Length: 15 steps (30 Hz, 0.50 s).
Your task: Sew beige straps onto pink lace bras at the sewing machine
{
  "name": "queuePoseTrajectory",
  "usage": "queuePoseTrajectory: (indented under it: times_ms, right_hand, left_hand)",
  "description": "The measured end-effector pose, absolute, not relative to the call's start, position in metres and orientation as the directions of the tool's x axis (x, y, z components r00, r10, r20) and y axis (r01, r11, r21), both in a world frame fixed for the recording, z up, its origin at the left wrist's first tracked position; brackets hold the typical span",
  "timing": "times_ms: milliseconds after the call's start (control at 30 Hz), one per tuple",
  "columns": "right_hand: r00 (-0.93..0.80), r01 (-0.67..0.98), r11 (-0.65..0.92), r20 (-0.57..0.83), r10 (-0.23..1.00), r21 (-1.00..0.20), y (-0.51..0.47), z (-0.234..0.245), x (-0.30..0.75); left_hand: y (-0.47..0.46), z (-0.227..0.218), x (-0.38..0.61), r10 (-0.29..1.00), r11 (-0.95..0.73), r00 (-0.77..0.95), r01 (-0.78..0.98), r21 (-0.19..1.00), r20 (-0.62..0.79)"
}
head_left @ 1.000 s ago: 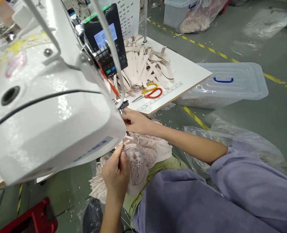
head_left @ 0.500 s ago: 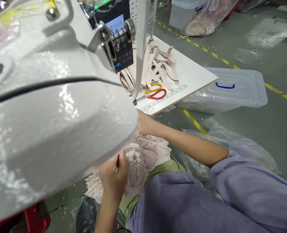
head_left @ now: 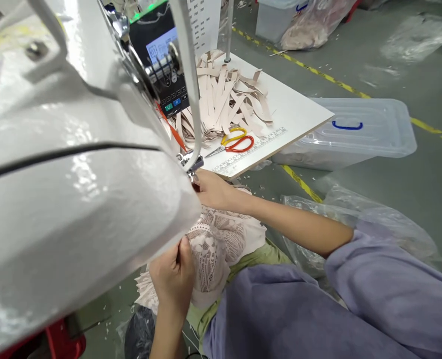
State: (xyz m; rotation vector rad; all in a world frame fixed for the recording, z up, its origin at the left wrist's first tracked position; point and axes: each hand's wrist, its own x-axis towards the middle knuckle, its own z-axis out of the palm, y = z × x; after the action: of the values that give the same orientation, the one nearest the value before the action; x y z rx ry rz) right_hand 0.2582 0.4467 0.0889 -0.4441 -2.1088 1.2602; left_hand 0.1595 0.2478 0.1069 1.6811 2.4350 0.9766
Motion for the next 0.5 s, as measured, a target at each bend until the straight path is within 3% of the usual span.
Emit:
queuePoseTrajectory:
  times_ms: [200,500]
  right_hand:
    - [-0.691,-0.046,0.476,0.372,0.62,-0.878,0.441,0.084,0.257]
    - [-0.685,-0.012,0.509,0.377,0.623,-0.861,0.439,0.082,0.258]
  left_hand:
    - [0.24,0.109,0.157,0.809,0.275,-0.455,0.853,0.444,0.373]
    - [0.237,0.109,0.16,0.764,0.317,-0.534,0.8,0.51,0.362]
